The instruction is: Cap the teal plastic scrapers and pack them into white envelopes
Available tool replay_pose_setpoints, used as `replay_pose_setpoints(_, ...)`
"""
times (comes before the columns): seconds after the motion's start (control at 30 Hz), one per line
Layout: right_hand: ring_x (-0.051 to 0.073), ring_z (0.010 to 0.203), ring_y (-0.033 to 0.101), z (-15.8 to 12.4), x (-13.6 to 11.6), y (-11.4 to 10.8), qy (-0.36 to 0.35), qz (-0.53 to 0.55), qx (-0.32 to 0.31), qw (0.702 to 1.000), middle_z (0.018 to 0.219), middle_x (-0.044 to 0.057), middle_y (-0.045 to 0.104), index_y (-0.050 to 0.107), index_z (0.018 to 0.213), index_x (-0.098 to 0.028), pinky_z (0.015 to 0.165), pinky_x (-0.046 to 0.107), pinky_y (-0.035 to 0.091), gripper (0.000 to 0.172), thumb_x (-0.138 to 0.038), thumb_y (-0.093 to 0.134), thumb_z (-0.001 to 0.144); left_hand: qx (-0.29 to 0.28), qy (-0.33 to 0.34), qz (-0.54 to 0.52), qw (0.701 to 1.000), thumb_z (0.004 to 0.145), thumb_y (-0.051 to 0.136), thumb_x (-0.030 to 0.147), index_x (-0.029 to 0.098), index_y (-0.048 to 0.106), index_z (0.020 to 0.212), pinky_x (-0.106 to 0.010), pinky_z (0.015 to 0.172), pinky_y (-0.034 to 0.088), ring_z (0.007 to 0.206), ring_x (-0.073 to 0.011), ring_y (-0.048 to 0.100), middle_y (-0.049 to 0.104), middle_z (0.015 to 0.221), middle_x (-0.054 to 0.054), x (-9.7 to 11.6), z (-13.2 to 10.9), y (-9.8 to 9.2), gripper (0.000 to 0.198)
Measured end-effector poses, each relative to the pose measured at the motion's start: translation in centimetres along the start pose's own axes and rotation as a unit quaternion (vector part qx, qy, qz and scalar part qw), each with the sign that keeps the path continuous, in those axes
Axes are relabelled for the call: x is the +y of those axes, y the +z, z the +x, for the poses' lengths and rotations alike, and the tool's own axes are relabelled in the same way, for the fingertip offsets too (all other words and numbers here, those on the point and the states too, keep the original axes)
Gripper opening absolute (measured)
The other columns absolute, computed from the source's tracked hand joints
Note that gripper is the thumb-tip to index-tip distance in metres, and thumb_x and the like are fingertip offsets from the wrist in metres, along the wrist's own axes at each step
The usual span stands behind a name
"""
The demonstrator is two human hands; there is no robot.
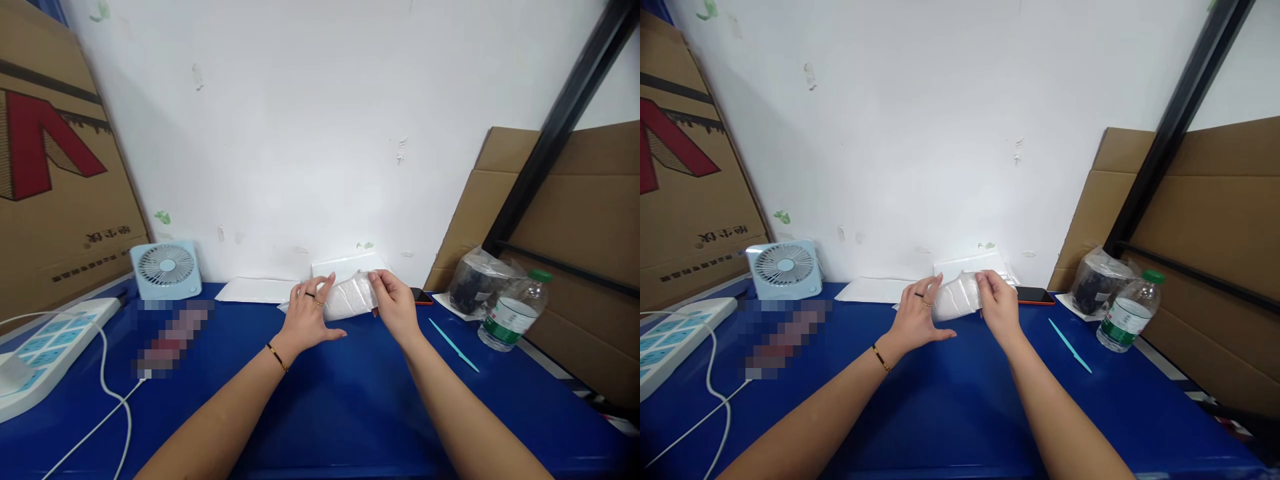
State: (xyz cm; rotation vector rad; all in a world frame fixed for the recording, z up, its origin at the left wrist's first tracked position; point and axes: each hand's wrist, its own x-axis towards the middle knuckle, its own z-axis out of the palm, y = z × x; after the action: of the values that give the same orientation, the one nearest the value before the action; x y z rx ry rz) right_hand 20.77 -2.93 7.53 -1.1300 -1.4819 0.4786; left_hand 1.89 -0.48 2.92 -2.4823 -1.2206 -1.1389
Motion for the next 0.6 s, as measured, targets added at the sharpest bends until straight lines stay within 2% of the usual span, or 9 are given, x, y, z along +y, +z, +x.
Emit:
replay_pose_setpoints(0.1,0.011,0.039,0.042,-0.4,2.5,-0.7,0.058,0.126,0.07,0.988,0.051,-0.004,0.048,0.06,0.083,-0.019,0.034,0.022,0.032,0.034,-0.052,0.051,0.08,-0.048,-0.039,0.073,0.995,0.062,0.07,0.03,0.026,0.011,0.143,-0.041,0.097,0.024,0.112,-0.0267,0.042,0.045,0.123,-0.01,0.2,-0.4,1.2,0.1)
replay_pose_setpoints(0.2,0.01,0.04,0.042,-0.8,5.6,-0.6,0.146,0.258,0.125,0.947,0.052,-0.004,0.05,0.056,0.076,-0.018,0.034,0.021,0.032,0.027,-0.045,0.059,0.075,-0.089,-0.027,0.13,0.987,0.067,0.062,0.021,0.029,0.016,0.142,-0.039,0.091,0.027,0.104,-0.024,0.046,0.052,0.111,-0.008,0.2,0.9,0.2,0.088)
replay_pose_setpoints(0.27,0.012,0.045,0.05,-1.1,7.6,-0.2,0.249,0.327,0.166,0.896,0.059,-0.002,0.057,0.055,0.08,-0.018,0.038,0.022,0.039,0.019,-0.035,0.06,0.074,-0.106,0.046,0.166,0.979,0.068,0.059,0.017,0.03,0.028,0.137,-0.04,0.09,0.026,0.102,-0.0244,0.046,0.054,0.109,-0.007,0.4,2.5,-1.4,0.077)
replay_pose_setpoints(0.33,0.015,0.055,0.059,-1.5,9.1,0.4,0.342,0.386,0.195,0.834,0.068,0.0,0.062,0.053,0.084,-0.019,0.046,0.026,0.046,0.012,-0.029,0.051,0.079,-0.121,0.13,0.204,0.963,0.067,0.056,0.01,0.028,0.044,0.127,-0.041,0.089,0.025,0.1,-0.0242,0.047,0.057,0.103,-0.007,1.1,4.4,-3.0,0.064)
replay_pose_setpoints(0.43,0.019,0.069,0.065,-2.1,10.3,1.4,0.41,0.447,0.183,0.773,0.076,0.003,0.066,0.051,0.087,-0.021,0.057,0.034,0.052,0.022,-0.032,0.032,0.086,-0.149,0.218,0.245,0.933,0.069,0.054,0.008,0.022,0.057,0.108,-0.04,0.087,0.025,0.092,-0.0228,0.049,0.061,0.09,-0.007,2.7,6.9,-4.4,0.042)
replay_pose_setpoints(0.5,0.021,0.077,0.066,-2.4,10.6,2.0,0.415,0.461,0.169,0.766,0.08,0.004,0.067,0.051,0.091,-0.023,0.062,0.037,0.052,0.026,-0.033,0.028,0.087,-0.167,0.251,0.261,0.917,0.07,0.054,0.01,0.019,0.06,0.1,-0.038,0.085,0.025,0.09,-0.0223,0.05,0.062,0.086,-0.008,3.8,7.9,-4.6,0.031)
replay_pose_setpoints(0.53,0.021,0.08,0.066,-2.4,10.7,2.2,0.409,0.454,0.165,0.774,0.082,0.004,0.068,0.051,0.094,-0.023,0.064,0.038,0.052,0.025,-0.032,0.029,0.086,-0.174,0.26,0.266,0.912,0.071,0.055,0.011,0.019,0.061,0.097,-0.038,0.085,0.026,0.09,-0.0222,0.05,0.063,0.085,-0.008,4.3,8.2,-4.6,0.028)
replay_pose_setpoints(0.57,0.021,0.081,0.066,-2.5,10.8,2.4,0.4,0.431,0.162,0.793,0.084,0.004,0.068,0.051,0.097,-0.023,0.064,0.037,0.053,0.025,-0.031,0.03,0.086,-0.181,0.264,0.27,0.908,0.071,0.056,0.012,0.018,0.061,0.095,-0.037,0.084,0.026,0.09,-0.0222,0.05,0.063,0.084,-0.008,4.8,8.4,-4.5,0.026)
replay_pose_setpoints(0.6,0.021,0.081,0.066,-2.5,10.8,2.6,0.386,0.379,0.157,0.826,0.085,0.004,0.068,0.051,0.1,-0.023,0.063,0.035,0.053,0.026,-0.031,0.031,0.085,-0.187,0.265,0.274,0.906,0.07,0.057,0.013,0.018,0.061,0.094,-0.037,0.084,0.026,0.089,-0.0222,0.05,0.064,0.084,-0.008,5.2,8.6,-4.4,0.025)
